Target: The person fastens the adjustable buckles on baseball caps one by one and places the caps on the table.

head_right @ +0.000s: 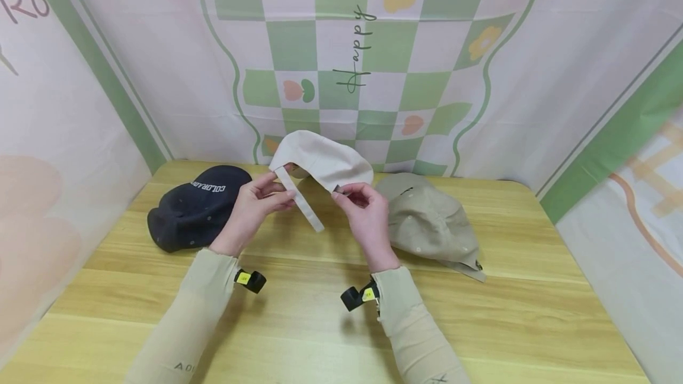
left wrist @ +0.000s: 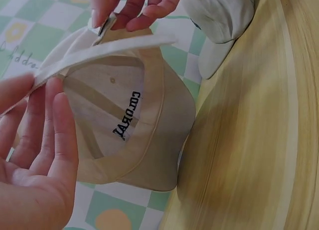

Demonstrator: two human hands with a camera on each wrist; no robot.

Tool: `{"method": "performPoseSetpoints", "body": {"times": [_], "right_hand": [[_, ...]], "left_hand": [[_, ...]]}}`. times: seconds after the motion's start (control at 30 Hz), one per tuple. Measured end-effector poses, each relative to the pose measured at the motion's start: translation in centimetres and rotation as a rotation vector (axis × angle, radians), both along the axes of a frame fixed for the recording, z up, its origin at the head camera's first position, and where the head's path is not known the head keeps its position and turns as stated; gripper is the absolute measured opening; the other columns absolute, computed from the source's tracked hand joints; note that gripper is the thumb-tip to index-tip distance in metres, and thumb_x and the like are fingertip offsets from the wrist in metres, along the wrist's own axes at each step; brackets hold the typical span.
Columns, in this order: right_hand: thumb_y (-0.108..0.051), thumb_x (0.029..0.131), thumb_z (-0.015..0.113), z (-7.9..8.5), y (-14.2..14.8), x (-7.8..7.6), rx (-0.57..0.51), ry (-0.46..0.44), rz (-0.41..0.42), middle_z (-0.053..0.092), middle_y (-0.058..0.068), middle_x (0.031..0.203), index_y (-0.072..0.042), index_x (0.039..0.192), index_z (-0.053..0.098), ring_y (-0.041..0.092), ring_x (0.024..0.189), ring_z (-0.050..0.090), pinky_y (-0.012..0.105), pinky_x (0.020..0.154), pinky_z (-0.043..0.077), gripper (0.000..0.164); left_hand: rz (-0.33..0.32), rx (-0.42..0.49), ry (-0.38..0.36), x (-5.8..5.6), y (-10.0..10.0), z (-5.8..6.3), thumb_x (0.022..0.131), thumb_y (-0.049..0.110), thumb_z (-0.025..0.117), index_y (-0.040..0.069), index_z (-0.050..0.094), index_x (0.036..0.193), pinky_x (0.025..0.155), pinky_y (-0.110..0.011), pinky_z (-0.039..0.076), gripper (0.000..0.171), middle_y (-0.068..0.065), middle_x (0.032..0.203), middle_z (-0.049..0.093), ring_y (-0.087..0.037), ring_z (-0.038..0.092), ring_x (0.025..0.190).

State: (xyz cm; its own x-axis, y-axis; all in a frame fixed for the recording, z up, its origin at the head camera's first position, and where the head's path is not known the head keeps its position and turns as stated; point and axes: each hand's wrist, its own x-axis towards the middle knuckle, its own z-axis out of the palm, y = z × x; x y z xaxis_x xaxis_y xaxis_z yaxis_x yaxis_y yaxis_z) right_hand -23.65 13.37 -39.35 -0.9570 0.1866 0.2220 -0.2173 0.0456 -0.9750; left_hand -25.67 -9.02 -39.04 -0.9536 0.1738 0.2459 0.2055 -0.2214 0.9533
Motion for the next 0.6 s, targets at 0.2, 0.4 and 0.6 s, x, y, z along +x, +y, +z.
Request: {"method": "performPoseSetpoints", "body": {"times": [0.2, 0.4, 0.6], "right_hand": [[-0.018, 0.088, 0.083, 0.2, -0.1, -0.1, 0.105, 0.000, -0.057, 0.065, 0.005, 0.089, 0.000, 0.097, 0.074, 0.016, 0.085, 0.057, 0.024, 0.068, 0.046, 0.023], [-0.012, 0.089, 0.081, 1.2, -0.5, 0.6, 0.158, -0.004, -0.084, 0.062, 0.007, 0.086, 0.004, 0.097, 0.075, 0.017, 0.079, 0.052, 0.022, 0.062, 0.041, 0.019], [-0.006, 0.090, 0.078, 2.6, -0.8, 1.7, 0.219, 0.101, -0.067, 0.060, 0.012, 0.079, 0.006, 0.092, 0.073, 0.016, 0.070, 0.050, 0.020, 0.058, 0.040, 0.014]], "left_hand": [[-0.018, -0.078, 0.019, 0.0, 0.2, -0.1, 0.086, -0.009, 0.076, 0.011, 0.057, 0.146, 0.079, -0.032, 0.058, 0.066, -0.014, 0.097, 0.067, -0.022, 0.072, 0.079], [-0.036, -0.100, 0.033, 0.0, 0.3, -0.1, 0.084, -0.010, 0.078, 0.015, 0.052, 0.151, 0.076, -0.030, 0.057, 0.076, -0.019, 0.102, 0.067, -0.026, 0.070, 0.078], [-0.079, -0.102, 0.020, 0.0, 0.4, -0.2, 0.083, -0.010, 0.078, 0.016, 0.042, 0.157, 0.078, -0.030, 0.058, 0.086, -0.014, 0.099, 0.070, -0.025, 0.070, 0.086]]}}
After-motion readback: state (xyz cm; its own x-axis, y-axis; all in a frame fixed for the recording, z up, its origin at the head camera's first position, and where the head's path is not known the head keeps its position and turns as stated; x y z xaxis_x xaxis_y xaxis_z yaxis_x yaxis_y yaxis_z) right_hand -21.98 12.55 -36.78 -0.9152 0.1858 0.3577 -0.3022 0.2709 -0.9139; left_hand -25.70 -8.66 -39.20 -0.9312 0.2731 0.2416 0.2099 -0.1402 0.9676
